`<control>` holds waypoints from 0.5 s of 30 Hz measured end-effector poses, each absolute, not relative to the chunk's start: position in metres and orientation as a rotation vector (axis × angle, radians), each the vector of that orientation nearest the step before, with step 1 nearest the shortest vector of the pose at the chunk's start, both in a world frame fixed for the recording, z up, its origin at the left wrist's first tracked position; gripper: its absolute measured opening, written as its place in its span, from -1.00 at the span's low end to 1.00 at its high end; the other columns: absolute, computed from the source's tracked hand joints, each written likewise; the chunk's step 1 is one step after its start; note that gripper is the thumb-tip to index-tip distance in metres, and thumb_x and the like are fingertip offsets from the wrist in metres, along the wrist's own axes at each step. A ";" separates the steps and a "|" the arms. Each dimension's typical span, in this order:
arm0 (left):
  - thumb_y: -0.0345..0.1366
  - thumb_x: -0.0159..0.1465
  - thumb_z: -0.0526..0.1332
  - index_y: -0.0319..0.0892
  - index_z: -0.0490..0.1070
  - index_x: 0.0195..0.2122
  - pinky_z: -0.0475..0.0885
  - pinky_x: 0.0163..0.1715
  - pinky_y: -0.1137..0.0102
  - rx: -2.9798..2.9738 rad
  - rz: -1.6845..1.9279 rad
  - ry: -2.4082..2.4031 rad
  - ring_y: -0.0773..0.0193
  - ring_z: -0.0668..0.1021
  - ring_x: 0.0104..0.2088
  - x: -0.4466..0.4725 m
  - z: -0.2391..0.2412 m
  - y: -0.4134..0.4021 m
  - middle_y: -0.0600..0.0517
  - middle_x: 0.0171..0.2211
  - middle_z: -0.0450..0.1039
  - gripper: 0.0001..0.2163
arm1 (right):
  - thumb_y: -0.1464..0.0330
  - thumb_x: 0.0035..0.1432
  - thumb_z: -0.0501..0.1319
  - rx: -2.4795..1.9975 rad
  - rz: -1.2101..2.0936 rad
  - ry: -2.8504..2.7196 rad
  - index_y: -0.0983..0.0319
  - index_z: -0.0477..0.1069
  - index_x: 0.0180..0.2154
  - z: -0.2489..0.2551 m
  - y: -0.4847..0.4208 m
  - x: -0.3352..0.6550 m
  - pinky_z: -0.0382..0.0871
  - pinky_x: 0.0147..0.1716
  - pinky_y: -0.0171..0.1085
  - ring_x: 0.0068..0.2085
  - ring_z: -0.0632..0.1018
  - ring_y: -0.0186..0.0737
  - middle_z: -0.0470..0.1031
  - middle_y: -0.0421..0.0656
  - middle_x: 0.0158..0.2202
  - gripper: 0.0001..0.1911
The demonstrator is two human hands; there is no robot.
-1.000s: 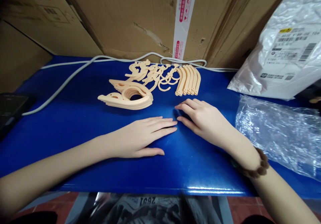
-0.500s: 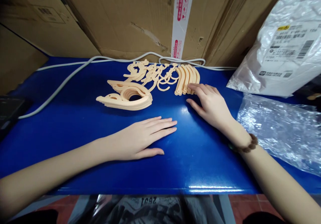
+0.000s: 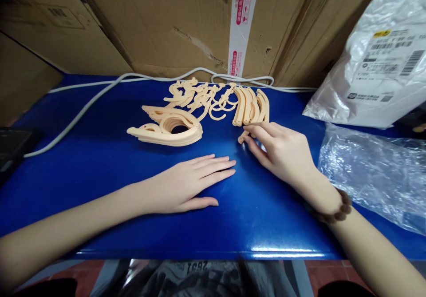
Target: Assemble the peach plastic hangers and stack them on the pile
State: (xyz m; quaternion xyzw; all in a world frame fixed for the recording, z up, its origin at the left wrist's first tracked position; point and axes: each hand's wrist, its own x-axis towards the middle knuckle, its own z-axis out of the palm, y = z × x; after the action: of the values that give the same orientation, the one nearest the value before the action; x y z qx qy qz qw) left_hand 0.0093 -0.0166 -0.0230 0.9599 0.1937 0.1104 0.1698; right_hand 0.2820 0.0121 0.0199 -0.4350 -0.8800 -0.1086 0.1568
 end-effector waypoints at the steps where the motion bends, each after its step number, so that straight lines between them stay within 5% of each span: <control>1: 0.00 0.54 0.05 -0.33 0.17 0.43 0.11 0.49 0.15 2.729 0.310 0.550 0.07 0.20 0.48 0.009 -0.023 -0.017 -0.16 0.47 0.12 -0.41 | 0.29 0.43 0.14 -1.250 -0.346 -2.556 0.24 0.53 0.04 0.019 0.011 0.281 0.59 -0.13 -0.09 -0.04 0.69 0.03 0.63 0.04 0.10 -0.71; 5: -0.02 0.52 0.10 -0.35 0.19 0.41 0.20 0.45 0.08 2.734 0.371 0.568 -0.04 0.21 0.47 0.008 -0.021 -0.016 -0.25 0.46 0.14 -0.41 | 0.32 0.46 0.10 -1.179 -0.388 -2.626 0.36 0.52 0.06 0.019 0.002 0.274 0.63 -0.09 -0.07 0.03 0.68 0.08 0.65 0.13 0.05 -0.67; 10: -0.08 0.50 0.15 -0.40 0.22 0.36 0.23 0.43 -0.02 2.771 0.493 0.610 -0.11 0.15 0.49 0.007 -0.019 -0.012 -0.41 0.43 0.14 -0.44 | 0.36 0.46 0.11 -0.918 -0.055 -2.706 0.24 0.48 0.14 0.031 -0.019 0.265 0.63 -0.04 -0.17 0.03 0.69 -0.07 0.64 0.00 0.10 -0.68; 15: -0.06 0.50 0.13 -0.39 0.20 0.39 0.27 0.40 0.00 2.779 0.432 0.620 -0.10 0.25 0.45 0.007 -0.020 -0.011 -0.35 0.44 0.14 -0.42 | 0.42 0.43 0.15 -0.828 0.193 -2.655 0.22 0.49 0.10 0.035 -0.015 0.267 0.61 -0.06 -0.29 -0.04 0.70 -0.19 0.68 -0.06 0.01 -0.72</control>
State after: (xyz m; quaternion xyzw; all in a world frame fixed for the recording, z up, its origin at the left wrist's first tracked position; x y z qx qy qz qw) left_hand 0.0066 -0.0106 -0.0201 0.9567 0.2136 0.1487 0.1306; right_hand 0.2675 -0.0150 0.0346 -0.2925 -0.9375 0.0682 0.1757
